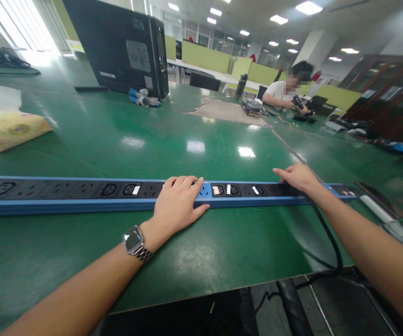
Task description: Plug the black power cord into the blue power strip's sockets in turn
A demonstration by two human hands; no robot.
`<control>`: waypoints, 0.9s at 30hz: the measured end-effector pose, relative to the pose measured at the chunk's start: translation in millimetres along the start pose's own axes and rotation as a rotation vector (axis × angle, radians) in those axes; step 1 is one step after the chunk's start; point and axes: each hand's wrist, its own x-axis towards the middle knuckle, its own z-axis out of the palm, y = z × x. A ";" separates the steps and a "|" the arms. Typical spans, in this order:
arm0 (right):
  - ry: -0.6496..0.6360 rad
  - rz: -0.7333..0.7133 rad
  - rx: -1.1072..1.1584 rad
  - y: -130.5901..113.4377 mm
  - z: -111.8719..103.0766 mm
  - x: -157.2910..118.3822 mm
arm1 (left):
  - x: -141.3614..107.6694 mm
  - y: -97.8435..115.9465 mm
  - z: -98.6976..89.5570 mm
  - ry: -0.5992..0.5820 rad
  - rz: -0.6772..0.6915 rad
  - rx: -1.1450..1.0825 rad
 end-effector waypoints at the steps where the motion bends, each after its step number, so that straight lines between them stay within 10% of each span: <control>1: 0.011 -0.008 0.007 0.5 0.3 -0.6 | 0.0 0.1 0.3 0.005 0.002 -0.004; 13: 0.246 0.001 0.036 11.8 0.1 -15.9 | -0.6 -0.4 1.8 0.028 -0.003 -0.037; 21: -0.155 -0.056 0.013 22.1 -17.8 -19.8 | 0.1 0.4 1.0 0.021 0.000 -0.023; 27: -0.218 0.006 0.227 27.3 -11.5 -21.0 | -0.2 -0.4 0.7 0.026 0.001 -0.020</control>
